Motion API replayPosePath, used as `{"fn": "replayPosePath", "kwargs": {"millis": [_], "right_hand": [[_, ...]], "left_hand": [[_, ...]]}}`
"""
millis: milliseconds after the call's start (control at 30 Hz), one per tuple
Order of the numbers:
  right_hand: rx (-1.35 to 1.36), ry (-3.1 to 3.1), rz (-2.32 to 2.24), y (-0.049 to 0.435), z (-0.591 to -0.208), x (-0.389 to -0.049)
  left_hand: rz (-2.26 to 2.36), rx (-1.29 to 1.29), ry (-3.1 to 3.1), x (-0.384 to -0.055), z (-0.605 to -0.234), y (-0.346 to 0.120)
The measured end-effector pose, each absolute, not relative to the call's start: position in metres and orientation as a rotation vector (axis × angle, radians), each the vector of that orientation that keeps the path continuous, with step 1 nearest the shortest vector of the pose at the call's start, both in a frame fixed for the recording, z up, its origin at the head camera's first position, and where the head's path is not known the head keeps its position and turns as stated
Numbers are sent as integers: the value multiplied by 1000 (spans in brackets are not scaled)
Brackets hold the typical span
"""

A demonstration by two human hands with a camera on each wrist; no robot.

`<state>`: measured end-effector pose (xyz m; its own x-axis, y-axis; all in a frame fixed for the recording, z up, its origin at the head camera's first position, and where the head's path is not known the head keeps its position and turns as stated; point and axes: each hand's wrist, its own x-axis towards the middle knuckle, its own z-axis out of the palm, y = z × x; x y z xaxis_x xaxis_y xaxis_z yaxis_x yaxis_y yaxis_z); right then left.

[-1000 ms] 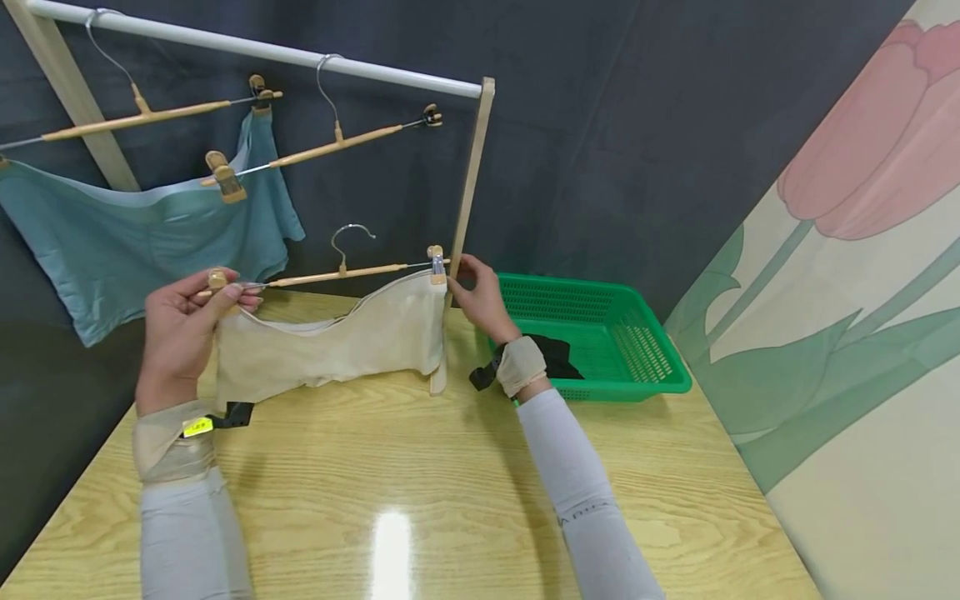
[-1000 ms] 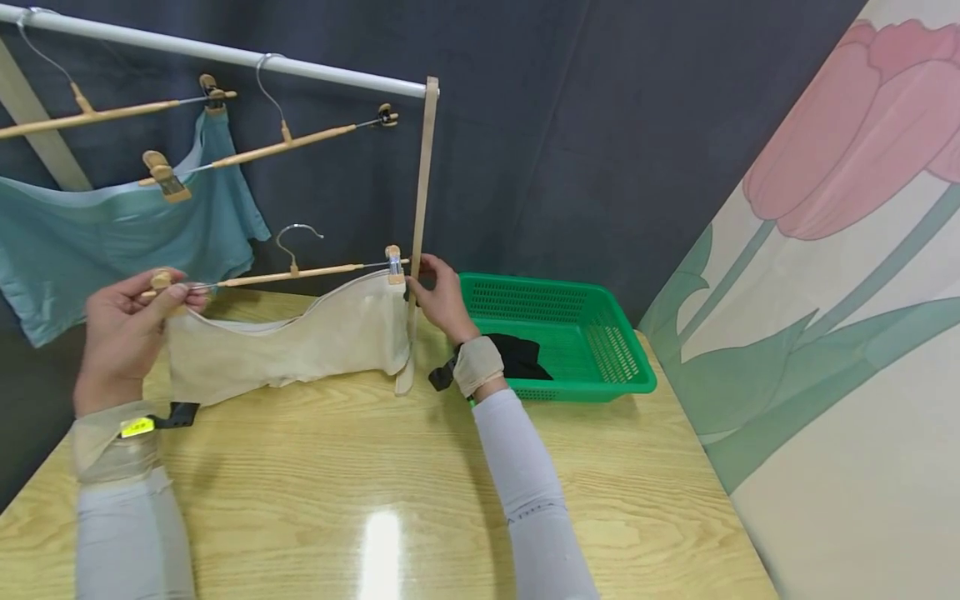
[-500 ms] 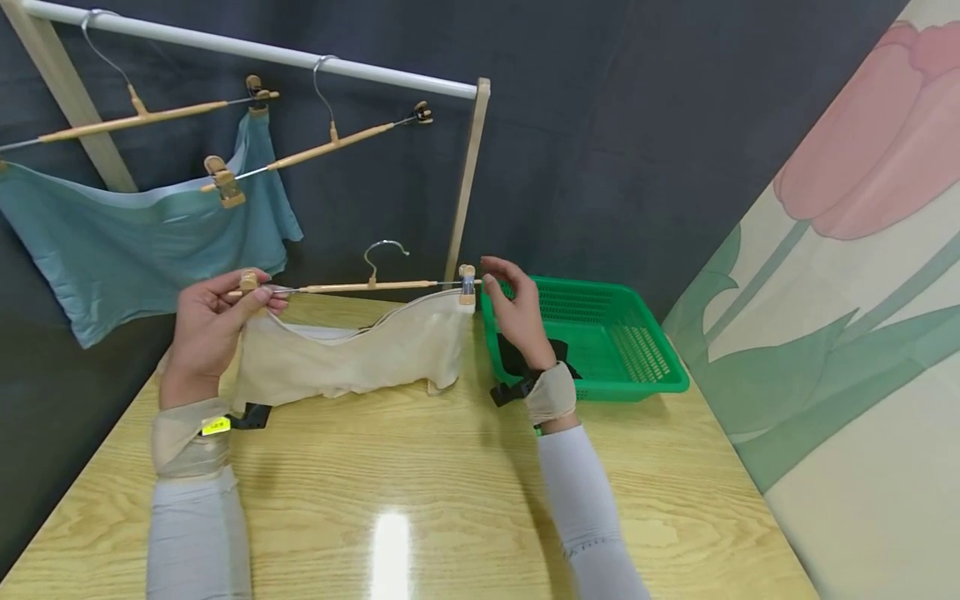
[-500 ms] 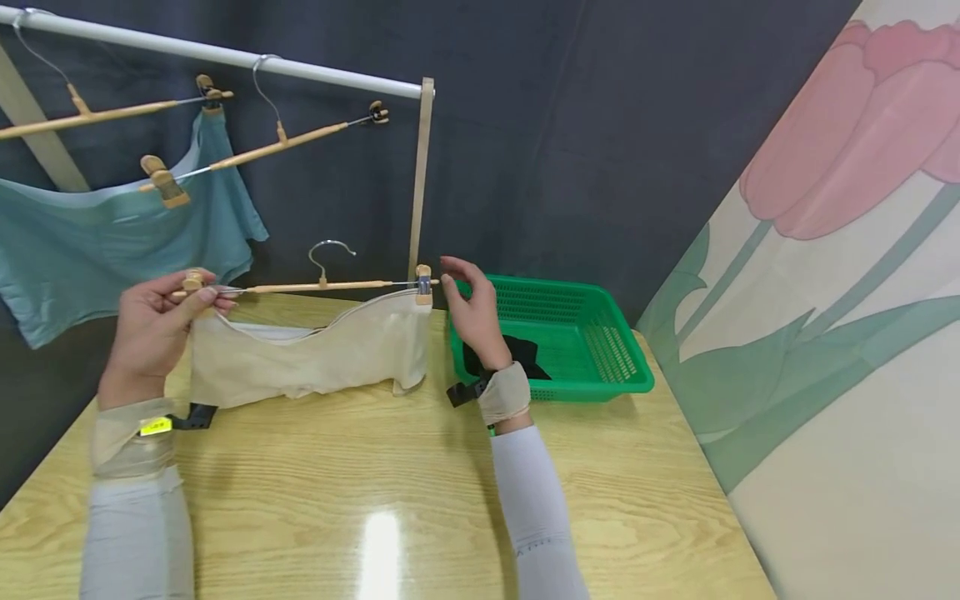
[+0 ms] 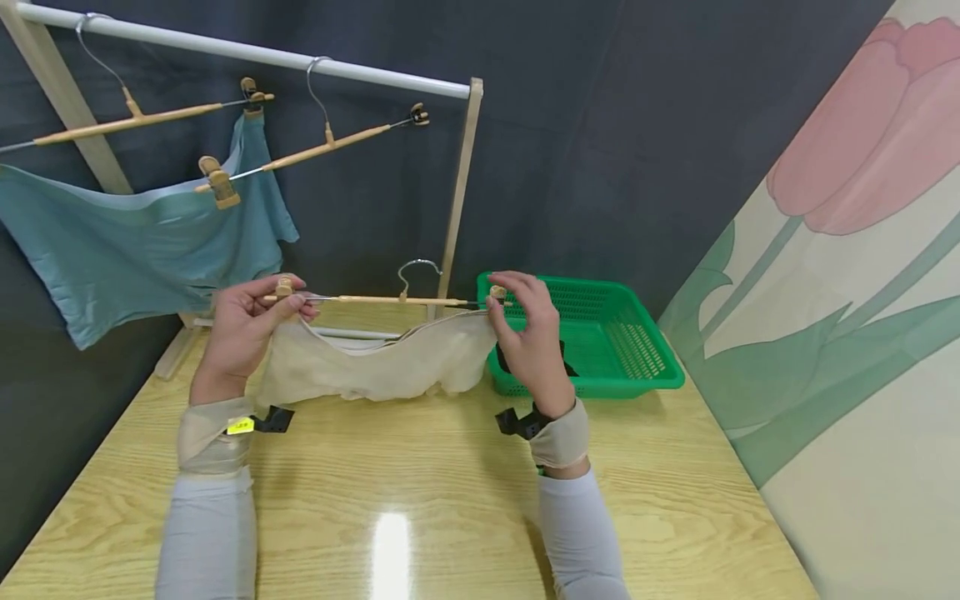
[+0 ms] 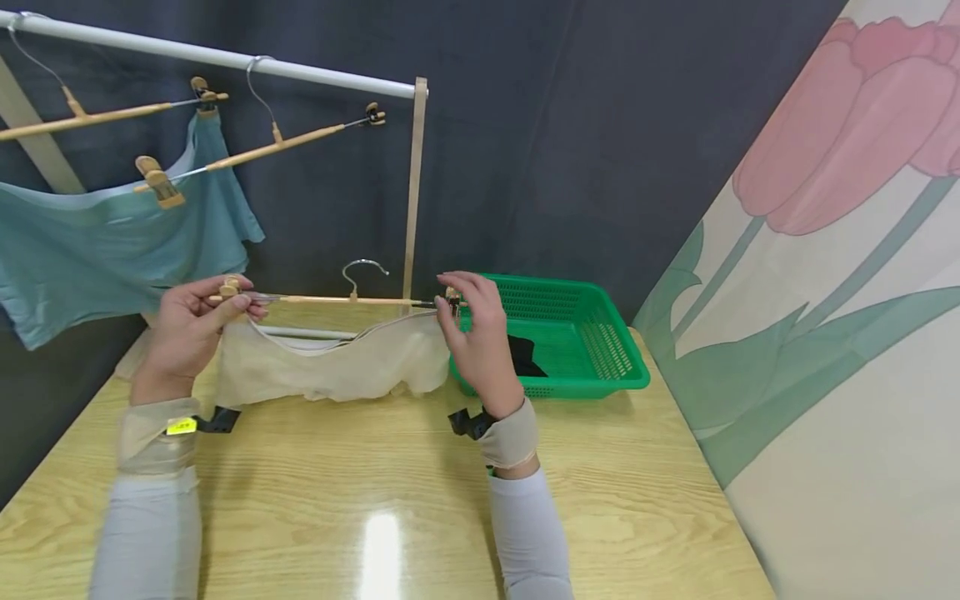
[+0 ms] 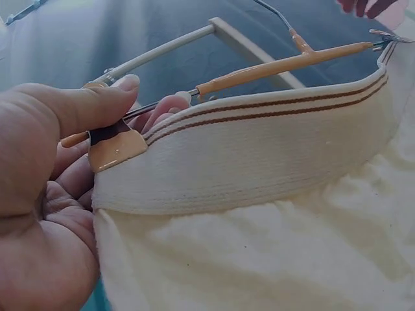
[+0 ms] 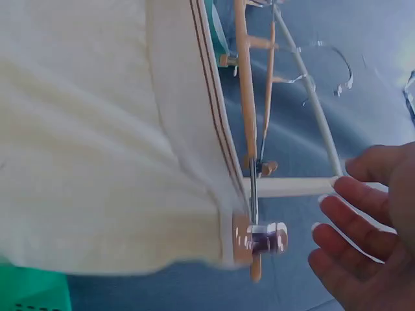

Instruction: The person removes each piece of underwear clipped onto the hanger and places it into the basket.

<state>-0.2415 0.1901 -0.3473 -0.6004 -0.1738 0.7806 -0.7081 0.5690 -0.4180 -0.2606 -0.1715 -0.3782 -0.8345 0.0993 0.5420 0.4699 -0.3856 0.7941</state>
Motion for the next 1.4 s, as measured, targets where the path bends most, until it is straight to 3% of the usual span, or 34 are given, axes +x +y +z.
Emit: {"fn": "replayPosePath", "kwargs": {"millis": [400, 1400], "right_hand": [[783, -2294, 757, 166, -350, -231], [915, -2297, 682, 188, -342, -226]], "left_hand": [[-2318, -882, -1587, -260, -376, -147], [-2290, -1037, -1671, -257, -375, -124]]}}
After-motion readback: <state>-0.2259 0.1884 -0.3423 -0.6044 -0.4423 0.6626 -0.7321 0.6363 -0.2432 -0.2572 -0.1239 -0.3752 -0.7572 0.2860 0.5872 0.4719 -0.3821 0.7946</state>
